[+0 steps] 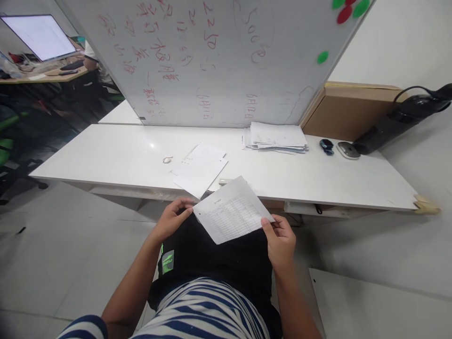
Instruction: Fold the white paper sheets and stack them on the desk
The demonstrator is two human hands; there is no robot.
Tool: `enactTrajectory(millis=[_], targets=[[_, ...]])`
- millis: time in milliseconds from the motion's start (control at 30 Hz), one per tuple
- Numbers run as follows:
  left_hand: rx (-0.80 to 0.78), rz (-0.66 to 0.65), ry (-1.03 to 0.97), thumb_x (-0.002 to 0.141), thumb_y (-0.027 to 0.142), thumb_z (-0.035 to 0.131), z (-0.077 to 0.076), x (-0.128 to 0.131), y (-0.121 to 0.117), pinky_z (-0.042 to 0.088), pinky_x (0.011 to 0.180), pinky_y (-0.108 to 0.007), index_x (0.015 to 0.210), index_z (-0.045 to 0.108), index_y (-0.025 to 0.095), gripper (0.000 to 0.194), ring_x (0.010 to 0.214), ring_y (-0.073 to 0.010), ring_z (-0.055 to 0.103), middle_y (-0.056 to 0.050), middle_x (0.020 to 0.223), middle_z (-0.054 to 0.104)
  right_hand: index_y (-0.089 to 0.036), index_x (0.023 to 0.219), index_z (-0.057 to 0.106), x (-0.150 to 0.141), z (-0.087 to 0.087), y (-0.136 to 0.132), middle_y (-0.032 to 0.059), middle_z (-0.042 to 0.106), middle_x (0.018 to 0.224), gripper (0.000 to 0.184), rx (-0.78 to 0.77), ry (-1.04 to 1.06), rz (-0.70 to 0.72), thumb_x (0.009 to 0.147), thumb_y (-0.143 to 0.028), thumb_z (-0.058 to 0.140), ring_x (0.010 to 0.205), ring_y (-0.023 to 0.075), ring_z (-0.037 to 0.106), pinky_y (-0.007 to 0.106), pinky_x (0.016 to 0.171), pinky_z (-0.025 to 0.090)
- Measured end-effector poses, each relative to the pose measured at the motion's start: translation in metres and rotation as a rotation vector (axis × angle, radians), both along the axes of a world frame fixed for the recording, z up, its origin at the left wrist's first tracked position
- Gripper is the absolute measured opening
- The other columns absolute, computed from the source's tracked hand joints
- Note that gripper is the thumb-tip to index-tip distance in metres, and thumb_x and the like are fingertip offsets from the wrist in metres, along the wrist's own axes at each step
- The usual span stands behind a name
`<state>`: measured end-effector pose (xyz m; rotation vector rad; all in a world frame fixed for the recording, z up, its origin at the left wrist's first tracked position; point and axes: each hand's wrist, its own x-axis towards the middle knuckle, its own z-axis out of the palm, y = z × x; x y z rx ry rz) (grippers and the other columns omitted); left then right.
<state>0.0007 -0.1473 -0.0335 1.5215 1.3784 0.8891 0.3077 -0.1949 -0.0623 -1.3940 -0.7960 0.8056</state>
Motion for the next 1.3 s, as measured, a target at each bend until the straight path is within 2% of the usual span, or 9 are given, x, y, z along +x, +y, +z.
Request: enactTrajectory(millis=[233, 567, 667, 767, 900, 967, 1100, 1200, 1300], targets=[[-0.147, 0.098, -0.355, 0.076, 0.033, 0.071, 0.002, -0.005, 0.003, 0.046, 0.076, -0.027, 0.107, 0.058, 0.021, 0.036, 0.077, -0.0137, 0.059, 0.000, 0.079, 0.063, -0.019, 0.091, 0.065, -0.003, 0.001, 0.006, 0.0026, 0.067, 0.074, 0.032, -0.009, 0.015, 0.003, 0.069, -0.041, 0.076, 0.063, 0.0162, 0.061, 0.031, 0.062, 0.047], [-0.104, 0.299, -0.432, 0.070, 0.033, 0.074, -0.004, -0.009, 0.005, 0.047, 0.076, -0.027, 0.107, 0.060, 0.018, 0.042, 0.074, -0.0123, 0.059, 0.001, 0.077, 0.062, -0.020, 0.088, 0.063, -0.015, 0.011, 0.019, 0.0013, 0.065, 0.071, 0.029, -0.033, 0.045, 0.150, 0.074, -0.043, 0.072, 0.063, 0.0154, 0.058, 0.031, 0.064, 0.047], [-0.064, 0.437, -0.500, 0.068, 0.033, 0.074, -0.007, -0.009, 0.016, 0.047, 0.078, -0.027, 0.101, 0.061, 0.016, 0.039, 0.074, -0.0111, 0.059, 0.001, 0.077, 0.062, -0.020, 0.092, 0.061, -0.024, 0.030, 0.051, 0.0009, 0.065, 0.070, 0.032, 0.011, -0.012, 0.234, 0.073, -0.045, 0.071, 0.061, 0.0160, 0.059, 0.032, 0.063, 0.048], [-0.015, 0.568, -0.569, 0.068, 0.033, 0.073, -0.007, -0.011, 0.034, 0.047, 0.077, -0.026, 0.101, 0.059, 0.017, 0.039, 0.073, -0.0097, 0.059, 0.001, 0.080, 0.062, -0.021, 0.090, 0.061, -0.040, 0.051, 0.102, 0.0009, 0.065, 0.071, 0.033, 0.066, -0.121, 0.340, 0.074, -0.048, 0.070, 0.062, 0.0164, 0.061, 0.032, 0.063, 0.049], [-0.107, 0.723, -0.703, 0.071, 0.038, 0.069, -0.009, -0.012, 0.041, 0.047, 0.067, -0.025, 0.104, 0.056, 0.018, 0.041, 0.071, -0.0099, 0.061, -0.004, 0.095, 0.064, -0.020, 0.086, 0.059, -0.062, 0.059, 0.172, 0.0016, 0.067, 0.075, 0.030, 0.079, -0.264, 0.422, 0.075, -0.048, 0.065, 0.062, 0.0168, 0.063, 0.033, 0.066, 0.048], [-0.214, 0.722, -0.757, 0.072, 0.042, 0.067, -0.013, -0.008, 0.032, 0.047, 0.063, -0.024, 0.102, 0.056, 0.018, 0.040, 0.071, -0.0112, 0.063, -0.008, 0.105, 0.065, -0.020, 0.084, 0.058, -0.070, 0.052, 0.197, 0.0017, 0.066, 0.073, 0.027, 0.033, -0.355, 0.450, 0.076, -0.045, 0.063, 0.063, 0.0179, 0.064, 0.033, 0.067, 0.047], [-0.425, 0.508, -0.690, 0.071, 0.046, 0.070, -0.025, 0.009, 0.008, 0.045, 0.064, -0.025, 0.098, 0.062, 0.017, 0.041, 0.079, -0.0163, 0.065, -0.012, 0.112, 0.066, -0.019, 0.085, 0.057, -0.077, 0.030, 0.220, 0.0018, 0.065, 0.070, 0.026, -0.032, -0.407, 0.473, 0.074, -0.042, 0.062, 0.061, 0.0197, 0.065, 0.034, 0.066, 0.046], [-0.430, 0.416, -0.687, 0.071, 0.051, 0.070, -0.033, 0.022, 0.006, 0.044, 0.066, -0.025, 0.094, 0.066, 0.016, 0.042, 0.081, -0.0169, 0.064, -0.012, 0.106, 0.067, -0.018, 0.088, 0.059, -0.078, 0.018, 0.222, 0.0032, 0.066, 0.071, 0.028, -0.028, -0.457, 0.487, 0.074, -0.043, 0.061, 0.063, 0.0205, 0.065, 0.035, 0.068, 0.046], [-0.401, 0.421, -0.754, 0.069, 0.053, 0.071, -0.040, 0.031, 0.016, 0.044, 0.064, -0.024, 0.086, 0.066, 0.014, 0.042, 0.077, -0.0157, 0.063, -0.009, 0.091, 0.067, -0.019, 0.094, 0.062, -0.080, 0.018, 0.222, 0.0059, 0.068, 0.078, 0.032, -0.038, -0.533, 0.537, 0.076, -0.045, 0.058, 0.071, 0.0217, 0.065, 0.037, 0.073, 0.046]])
